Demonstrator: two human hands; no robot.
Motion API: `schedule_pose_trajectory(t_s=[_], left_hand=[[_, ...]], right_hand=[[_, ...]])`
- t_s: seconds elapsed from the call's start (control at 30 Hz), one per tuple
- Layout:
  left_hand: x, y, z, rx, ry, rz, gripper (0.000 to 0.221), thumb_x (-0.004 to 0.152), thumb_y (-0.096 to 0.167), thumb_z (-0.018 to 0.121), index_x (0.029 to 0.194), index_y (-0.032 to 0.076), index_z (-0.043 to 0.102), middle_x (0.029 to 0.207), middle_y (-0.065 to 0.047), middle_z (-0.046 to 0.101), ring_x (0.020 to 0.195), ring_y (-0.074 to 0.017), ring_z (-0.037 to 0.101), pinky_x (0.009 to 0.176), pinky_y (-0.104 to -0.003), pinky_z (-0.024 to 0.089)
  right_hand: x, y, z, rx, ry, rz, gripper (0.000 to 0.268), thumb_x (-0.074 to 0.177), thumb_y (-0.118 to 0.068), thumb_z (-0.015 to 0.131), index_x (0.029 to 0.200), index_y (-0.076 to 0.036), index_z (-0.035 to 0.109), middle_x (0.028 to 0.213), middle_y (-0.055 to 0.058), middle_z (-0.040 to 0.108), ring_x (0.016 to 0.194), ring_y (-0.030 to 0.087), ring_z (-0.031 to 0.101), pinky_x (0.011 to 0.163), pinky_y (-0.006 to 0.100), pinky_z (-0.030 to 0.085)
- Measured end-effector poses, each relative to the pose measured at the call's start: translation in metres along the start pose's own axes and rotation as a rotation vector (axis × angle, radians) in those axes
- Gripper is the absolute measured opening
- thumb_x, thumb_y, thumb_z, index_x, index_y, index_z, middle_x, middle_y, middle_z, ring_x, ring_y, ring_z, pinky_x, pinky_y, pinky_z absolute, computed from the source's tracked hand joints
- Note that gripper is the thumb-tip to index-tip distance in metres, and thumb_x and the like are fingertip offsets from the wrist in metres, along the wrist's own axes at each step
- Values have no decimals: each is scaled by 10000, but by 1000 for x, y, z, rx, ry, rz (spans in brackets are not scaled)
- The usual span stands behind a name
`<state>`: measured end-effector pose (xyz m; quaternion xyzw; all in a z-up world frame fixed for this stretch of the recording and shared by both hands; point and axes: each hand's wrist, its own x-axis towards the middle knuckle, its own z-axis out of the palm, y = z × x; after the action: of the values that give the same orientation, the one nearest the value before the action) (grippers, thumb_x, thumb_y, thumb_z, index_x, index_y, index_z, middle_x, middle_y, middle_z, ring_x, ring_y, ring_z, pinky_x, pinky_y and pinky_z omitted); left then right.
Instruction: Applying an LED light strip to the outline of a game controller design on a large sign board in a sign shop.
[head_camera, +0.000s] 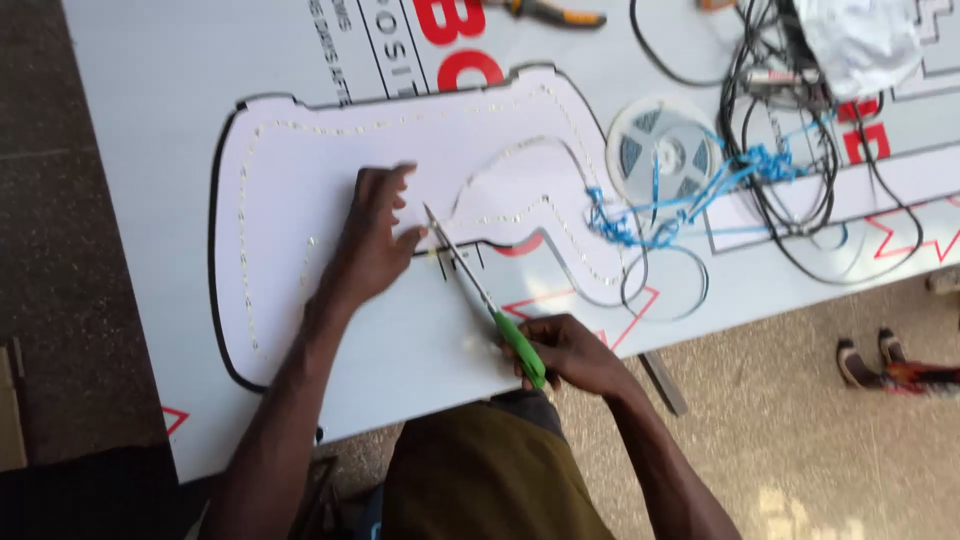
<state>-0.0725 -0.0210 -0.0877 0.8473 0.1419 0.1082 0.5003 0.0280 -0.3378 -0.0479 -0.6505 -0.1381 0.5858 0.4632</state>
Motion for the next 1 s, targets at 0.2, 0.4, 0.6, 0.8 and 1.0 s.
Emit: schedule_pose_trajectory(t_s=[0.2,0.4,0.6,0.8,1.0], left_hand=[[-18,-20,14,290,86,100,249,1091,145,774,1324,59,790,1310,-82,570,1327,-312,515,1163,-484,435],[-15,-15,24,235,162,16,152,1076,134,799,1218,89,827,1275,-54,616,1324,-303,522,1156,-500,423],[-14,-20,27,262,109,7,35,1095,128,738,1096,139,771,1154,-8,592,1305,-321,533,1090,-557,413],[-19,-28,25,213,61,13,99,1185,157,581,1160,163,677,1071,-24,631,1361,-325,536,1131,-565,371],[-17,-8,-2,-20,31,-46,225,1169,154,634,1379,159,554,932,-29,703,1193,-330,633,1142,-576,383]], right_hand=[[8,4,-8,-25,-47,4,297,969,-217,771,978,78,808,783,235,825,661,286,853,428,277,602],[7,9,-6,35,2,0,301,962,-235,765,953,63,804,770,241,824,664,294,857,439,301,615],[5,18,-1,45,37,-22,278,947,-194,773,946,82,809,752,221,812,654,272,850,442,287,606],[2,13,8,23,29,-35,256,956,-176,776,962,75,827,759,213,820,663,267,851,456,279,607],[12,10,8,-3,-37,-22,282,968,-217,794,981,63,824,784,202,826,692,251,860,471,261,613]])
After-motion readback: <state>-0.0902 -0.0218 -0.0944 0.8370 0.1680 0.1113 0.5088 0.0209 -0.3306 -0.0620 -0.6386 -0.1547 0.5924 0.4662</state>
